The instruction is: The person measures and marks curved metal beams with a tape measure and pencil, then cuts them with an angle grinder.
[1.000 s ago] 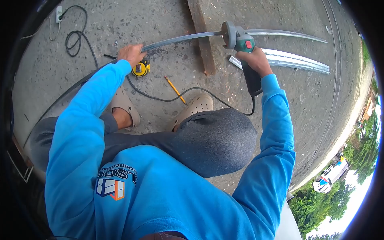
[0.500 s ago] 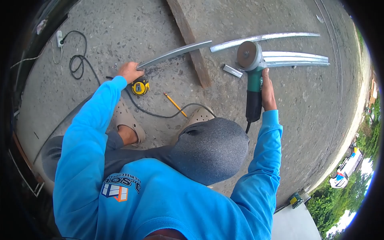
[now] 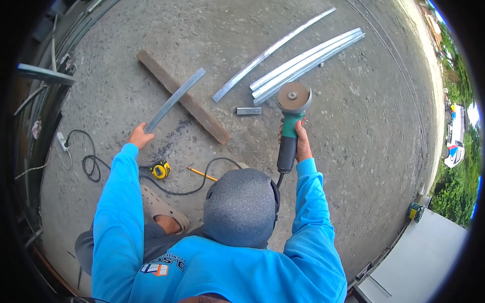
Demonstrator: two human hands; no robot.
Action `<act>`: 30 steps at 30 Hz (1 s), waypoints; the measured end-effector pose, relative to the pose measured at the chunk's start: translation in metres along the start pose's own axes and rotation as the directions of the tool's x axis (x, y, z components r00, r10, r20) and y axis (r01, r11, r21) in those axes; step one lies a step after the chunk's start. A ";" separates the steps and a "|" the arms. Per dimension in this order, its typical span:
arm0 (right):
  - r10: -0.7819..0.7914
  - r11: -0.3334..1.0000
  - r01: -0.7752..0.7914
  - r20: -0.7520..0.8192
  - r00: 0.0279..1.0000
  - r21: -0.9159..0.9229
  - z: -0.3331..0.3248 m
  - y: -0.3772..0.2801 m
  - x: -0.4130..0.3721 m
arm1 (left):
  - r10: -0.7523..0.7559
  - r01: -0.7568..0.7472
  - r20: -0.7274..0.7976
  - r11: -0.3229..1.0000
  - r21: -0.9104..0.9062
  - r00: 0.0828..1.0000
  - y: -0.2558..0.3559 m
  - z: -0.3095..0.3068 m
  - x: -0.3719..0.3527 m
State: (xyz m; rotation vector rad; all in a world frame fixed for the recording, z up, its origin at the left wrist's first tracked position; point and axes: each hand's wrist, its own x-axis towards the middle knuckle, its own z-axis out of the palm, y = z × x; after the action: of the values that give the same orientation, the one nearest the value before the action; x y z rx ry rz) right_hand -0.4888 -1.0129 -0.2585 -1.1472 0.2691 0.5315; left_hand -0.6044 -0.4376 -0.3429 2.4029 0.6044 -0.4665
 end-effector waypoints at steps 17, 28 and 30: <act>-0.016 0.999 0.028 -0.335 0.942 0.031 -0.041 0.030 -0.029 | 0.270 -0.262 -0.235 0.963 0.066 0.934 0.102 0.019 0.008; -0.038 0.987 -0.042 -0.484 0.874 -0.152 -0.072 0.042 -0.038 | -0.145 0.138 0.022 0.974 0.179 0.989 0.009 0.000 -0.027; -0.083 0.972 -0.047 -0.520 0.850 -0.232 -0.071 0.044 -0.044 | -0.100 0.099 -0.003 0.986 0.135 0.995 0.004 0.002 -0.025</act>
State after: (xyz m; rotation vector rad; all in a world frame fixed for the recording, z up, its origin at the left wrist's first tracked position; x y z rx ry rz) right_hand -0.5450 -1.0762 -0.3009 -1.5213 0.6854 0.2201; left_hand -0.6232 -0.4493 -0.3306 2.5068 0.7147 -0.5710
